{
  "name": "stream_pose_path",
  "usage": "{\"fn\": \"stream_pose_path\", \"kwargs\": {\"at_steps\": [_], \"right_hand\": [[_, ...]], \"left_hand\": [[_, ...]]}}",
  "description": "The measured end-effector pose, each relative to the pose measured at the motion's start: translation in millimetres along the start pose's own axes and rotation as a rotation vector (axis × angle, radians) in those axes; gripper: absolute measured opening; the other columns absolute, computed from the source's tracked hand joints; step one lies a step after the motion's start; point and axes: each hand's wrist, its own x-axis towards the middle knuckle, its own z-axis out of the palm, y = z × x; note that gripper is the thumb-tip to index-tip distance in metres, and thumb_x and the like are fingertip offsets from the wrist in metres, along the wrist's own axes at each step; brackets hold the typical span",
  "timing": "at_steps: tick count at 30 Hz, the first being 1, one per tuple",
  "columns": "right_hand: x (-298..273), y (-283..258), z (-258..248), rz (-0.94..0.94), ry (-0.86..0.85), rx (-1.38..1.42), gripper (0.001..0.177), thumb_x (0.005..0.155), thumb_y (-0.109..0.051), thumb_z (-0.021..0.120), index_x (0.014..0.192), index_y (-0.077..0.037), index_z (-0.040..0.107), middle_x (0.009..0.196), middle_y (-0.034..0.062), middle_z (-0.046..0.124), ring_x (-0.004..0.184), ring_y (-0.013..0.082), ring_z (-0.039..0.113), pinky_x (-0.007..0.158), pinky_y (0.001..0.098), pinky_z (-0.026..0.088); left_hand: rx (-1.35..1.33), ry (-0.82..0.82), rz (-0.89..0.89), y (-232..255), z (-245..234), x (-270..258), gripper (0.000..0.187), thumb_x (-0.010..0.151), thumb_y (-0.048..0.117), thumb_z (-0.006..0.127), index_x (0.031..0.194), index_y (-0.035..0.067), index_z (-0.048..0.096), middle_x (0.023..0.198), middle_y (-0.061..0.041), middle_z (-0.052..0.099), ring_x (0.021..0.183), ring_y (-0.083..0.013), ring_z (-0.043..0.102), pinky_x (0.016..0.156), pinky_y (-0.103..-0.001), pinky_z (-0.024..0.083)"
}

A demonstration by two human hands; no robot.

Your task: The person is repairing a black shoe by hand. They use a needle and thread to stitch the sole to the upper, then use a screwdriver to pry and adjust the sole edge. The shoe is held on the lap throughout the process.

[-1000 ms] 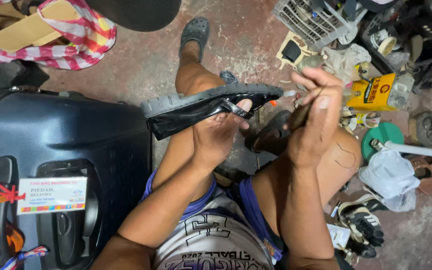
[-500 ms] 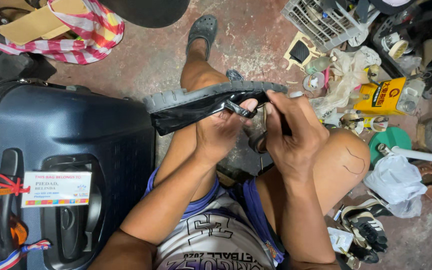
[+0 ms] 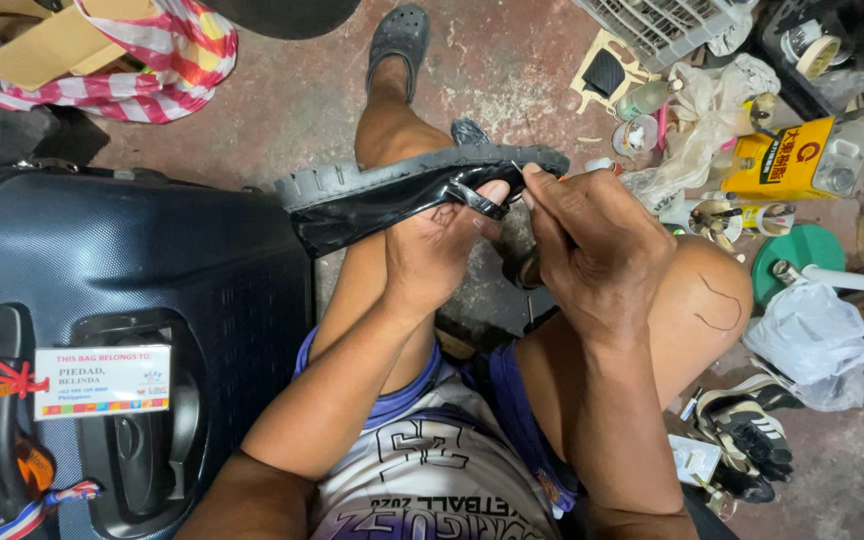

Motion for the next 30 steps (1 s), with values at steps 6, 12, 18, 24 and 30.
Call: {"fn": "stream_pose_path", "kwargs": {"at_steps": [6, 12, 18, 24, 30], "right_hand": [[2.9, 6.7, -3.0, -0.058, -0.014, -0.043, 0.017, 0.100, -0.005, 0.084, 0.114, -0.009, 0.077, 0.090, 0.0057, 0.066, 0.078, 0.0214, 0.066, 0.066, 0.0329, 0.051], [6.0, 10.7, -9.2, -0.097, -0.057, -0.081, 0.016, 0.100, -0.006, 0.085, 0.113, -0.011, 0.078, 0.092, 0.0049, 0.067, 0.078, 0.0219, 0.066, 0.068, 0.0343, 0.051], [11.7, 9.4, -15.7, -0.105, -0.126, -0.125, 0.014, 0.100, -0.010, 0.084, 0.112, -0.014, 0.078, 0.090, 0.0036, 0.065, 0.078, 0.0223, 0.066, 0.068, 0.0364, 0.050], [15.2, 8.6, -21.5, -0.110, -0.173, -0.168, 0.006, 0.102, -0.012, 0.082, 0.104, -0.012, 0.077, 0.086, 0.0042, 0.062, 0.076, 0.0234, 0.065, 0.065, 0.0369, 0.049], [9.0, 4.4, -11.6, 0.009, -0.119, -0.123, 0.006, 0.102, -0.012, 0.081, 0.106, -0.014, 0.077, 0.088, 0.0046, 0.064, 0.077, 0.0245, 0.066, 0.068, 0.0362, 0.052]], "left_hand": [[0.061, -0.016, 0.005, -1.5, 1.1, 0.7, 0.006, 0.101, 0.006, 0.072, 0.101, 0.001, 0.069, 0.080, 0.002, 0.066, 0.071, -0.0049, 0.060, 0.063, -0.021, 0.049], [0.102, 0.006, -0.045, -6.9, -1.9, 0.7, 0.008, 0.100, 0.008, 0.074, 0.102, 0.001, 0.071, 0.077, 0.004, 0.061, 0.068, -0.0041, 0.056, 0.060, -0.021, 0.047], [0.109, 0.014, -0.049, -12.7, -2.5, 2.3, 0.009, 0.098, 0.009, 0.074, 0.100, 0.001, 0.070, 0.080, 0.005, 0.065, 0.068, -0.0034, 0.059, 0.060, -0.021, 0.049], [0.237, -0.004, -0.019, -10.3, -3.1, 2.6, 0.008, 0.099, 0.010, 0.075, 0.096, 0.003, 0.071, 0.074, 0.006, 0.061, 0.066, -0.0024, 0.055, 0.058, -0.020, 0.046], [0.301, -0.022, -0.016, -0.6, -1.5, 4.3, 0.013, 0.102, 0.011, 0.073, 0.091, 0.004, 0.070, 0.070, 0.007, 0.058, 0.064, -0.0023, 0.052, 0.057, -0.020, 0.044]]}}
